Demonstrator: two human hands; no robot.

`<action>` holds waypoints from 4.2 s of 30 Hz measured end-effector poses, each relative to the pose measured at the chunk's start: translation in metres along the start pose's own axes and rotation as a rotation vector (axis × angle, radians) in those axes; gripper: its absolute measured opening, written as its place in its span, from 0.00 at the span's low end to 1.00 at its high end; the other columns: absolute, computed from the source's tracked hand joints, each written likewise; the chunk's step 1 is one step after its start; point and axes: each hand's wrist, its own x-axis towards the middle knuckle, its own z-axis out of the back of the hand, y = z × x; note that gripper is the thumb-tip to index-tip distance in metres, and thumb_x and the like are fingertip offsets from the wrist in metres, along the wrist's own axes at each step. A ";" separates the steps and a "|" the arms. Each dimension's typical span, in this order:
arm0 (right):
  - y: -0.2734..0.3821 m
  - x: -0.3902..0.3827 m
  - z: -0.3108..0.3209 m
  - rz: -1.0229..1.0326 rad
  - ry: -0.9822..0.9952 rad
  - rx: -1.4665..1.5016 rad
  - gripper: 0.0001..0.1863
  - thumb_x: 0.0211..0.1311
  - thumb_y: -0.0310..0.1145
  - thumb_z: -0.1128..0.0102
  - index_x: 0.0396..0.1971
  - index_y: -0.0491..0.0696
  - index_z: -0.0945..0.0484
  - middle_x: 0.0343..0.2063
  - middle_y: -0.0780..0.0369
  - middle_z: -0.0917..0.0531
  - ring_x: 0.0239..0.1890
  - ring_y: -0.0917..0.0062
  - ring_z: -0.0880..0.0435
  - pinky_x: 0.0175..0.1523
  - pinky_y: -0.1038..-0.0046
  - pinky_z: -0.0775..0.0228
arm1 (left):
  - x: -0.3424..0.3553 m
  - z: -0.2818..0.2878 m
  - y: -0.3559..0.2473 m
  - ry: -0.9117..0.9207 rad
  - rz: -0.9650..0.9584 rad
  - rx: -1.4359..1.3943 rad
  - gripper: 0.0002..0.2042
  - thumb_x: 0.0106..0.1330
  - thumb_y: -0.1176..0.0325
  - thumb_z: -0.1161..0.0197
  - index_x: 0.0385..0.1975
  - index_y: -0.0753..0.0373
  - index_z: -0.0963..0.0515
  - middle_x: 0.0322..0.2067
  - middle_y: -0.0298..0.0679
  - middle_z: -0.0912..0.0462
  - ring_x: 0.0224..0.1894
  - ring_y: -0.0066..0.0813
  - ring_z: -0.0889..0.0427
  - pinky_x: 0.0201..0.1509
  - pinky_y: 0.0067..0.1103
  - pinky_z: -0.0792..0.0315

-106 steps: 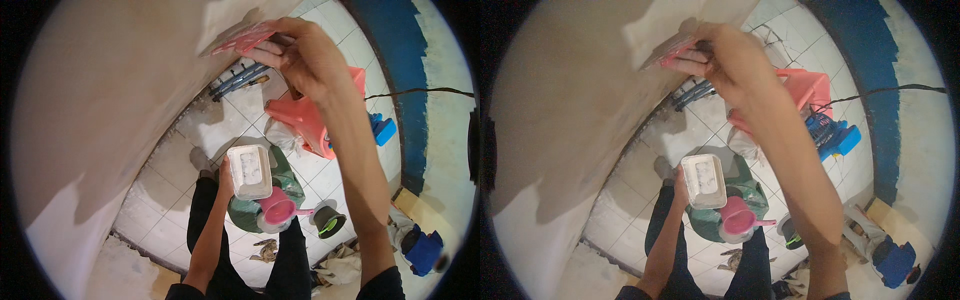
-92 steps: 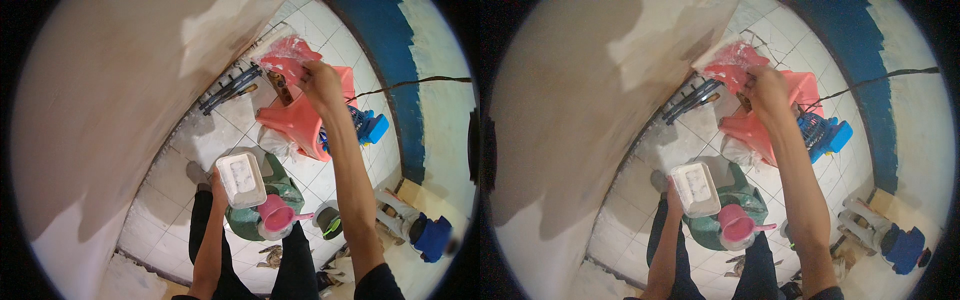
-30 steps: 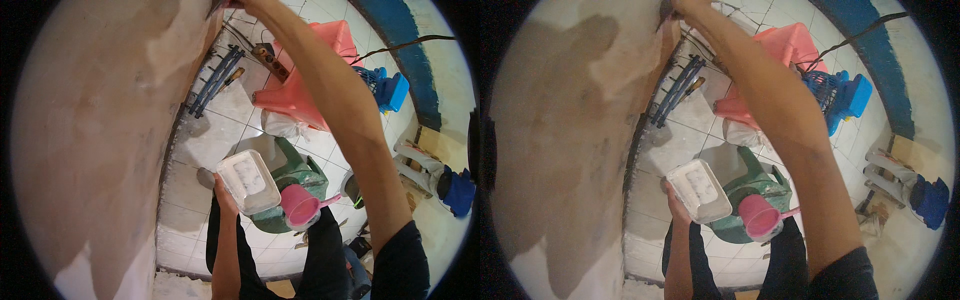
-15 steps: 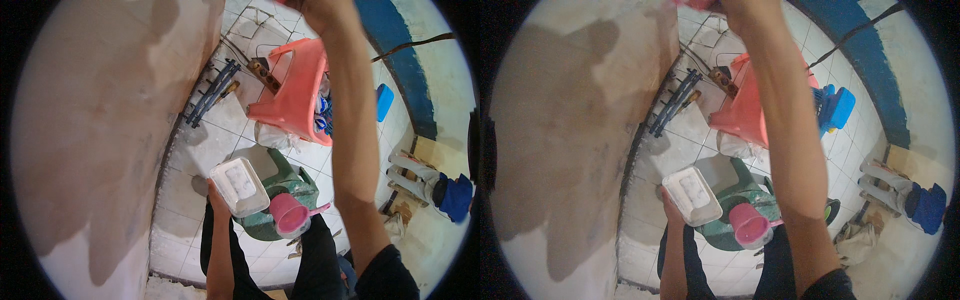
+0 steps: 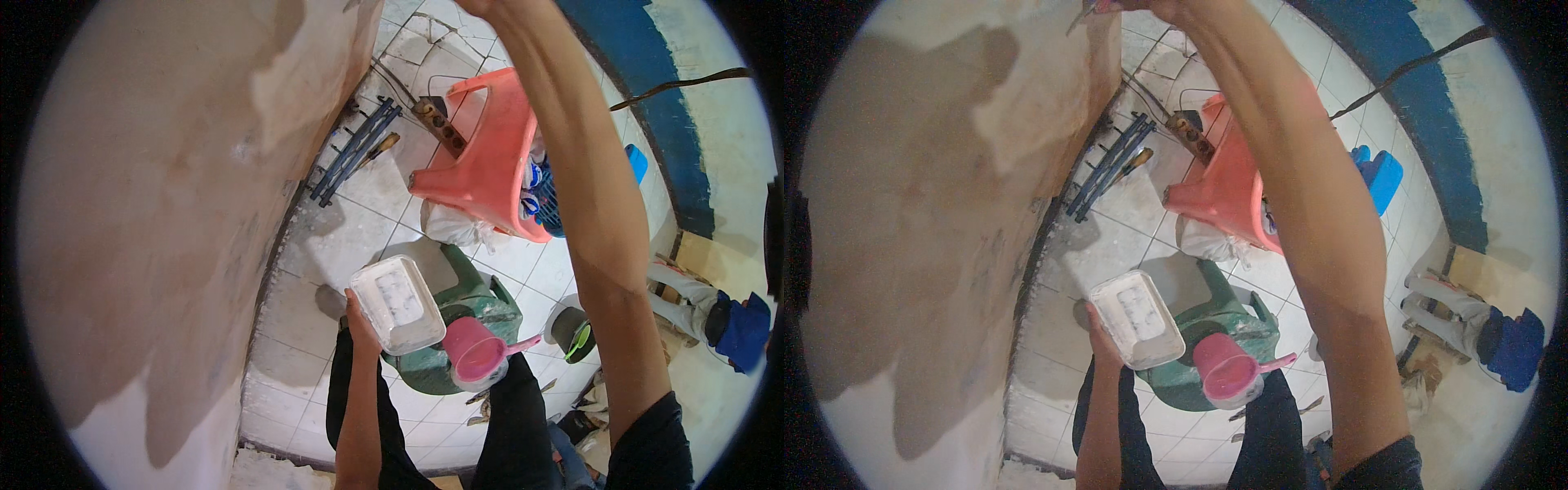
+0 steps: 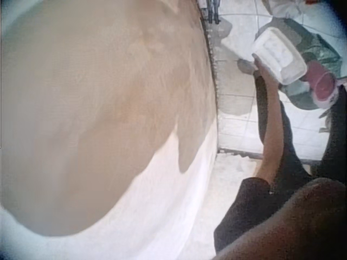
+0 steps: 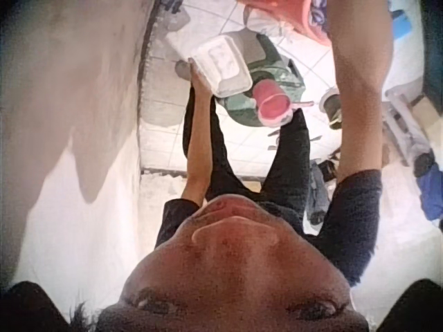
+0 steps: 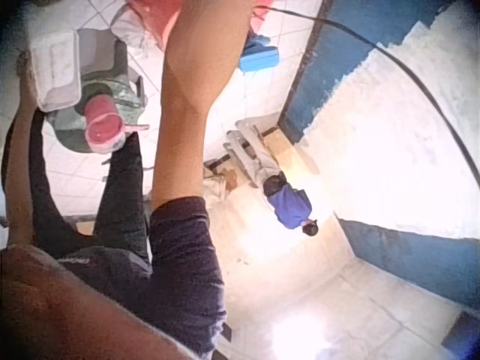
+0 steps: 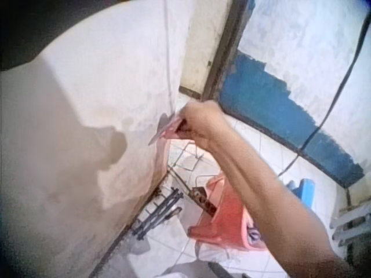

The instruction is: The person applies a patching compound to a damaged wall using a scraper. They scoop the white compound from a container and spread it across the wall surface to fill in cracks and holes.

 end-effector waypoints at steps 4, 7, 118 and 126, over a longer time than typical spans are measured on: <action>0.018 -0.043 0.017 0.162 0.090 0.039 0.09 0.58 0.20 0.52 0.27 0.31 0.22 0.25 0.49 0.18 0.27 0.63 0.16 0.34 0.67 0.18 | 0.007 0.016 0.006 0.046 -0.045 0.013 0.34 0.72 0.40 0.55 0.65 0.65 0.37 0.59 0.44 0.27 0.61 0.39 0.26 0.66 0.34 0.33; -0.031 -0.053 0.021 0.096 -0.115 -0.055 0.09 0.60 0.21 0.50 0.32 0.31 0.23 0.29 0.51 0.17 0.29 0.64 0.15 0.37 0.64 0.16 | 0.008 0.028 0.007 0.086 -0.025 -0.058 0.36 0.71 0.38 0.54 0.65 0.64 0.38 0.60 0.44 0.28 0.61 0.40 0.27 0.66 0.35 0.33; 0.194 -0.722 0.118 -0.018 0.367 -0.431 0.07 0.62 0.23 0.44 0.38 0.38 0.21 0.35 0.61 0.18 0.36 0.79 0.21 0.41 0.78 0.30 | -0.542 -0.130 0.095 0.020 -0.465 -0.391 0.33 0.74 0.41 0.60 0.61 0.67 0.32 0.53 0.46 0.22 0.52 0.35 0.19 0.57 0.31 0.24; 0.213 -0.731 0.141 0.270 0.540 -0.668 0.14 0.60 0.21 0.46 0.46 0.37 0.23 0.38 0.57 0.18 0.40 0.76 0.19 0.47 0.75 0.28 | -0.578 -0.186 0.143 0.039 -0.591 -0.585 0.31 0.75 0.41 0.62 0.61 0.62 0.32 0.54 0.44 0.23 0.55 0.39 0.22 0.62 0.34 0.28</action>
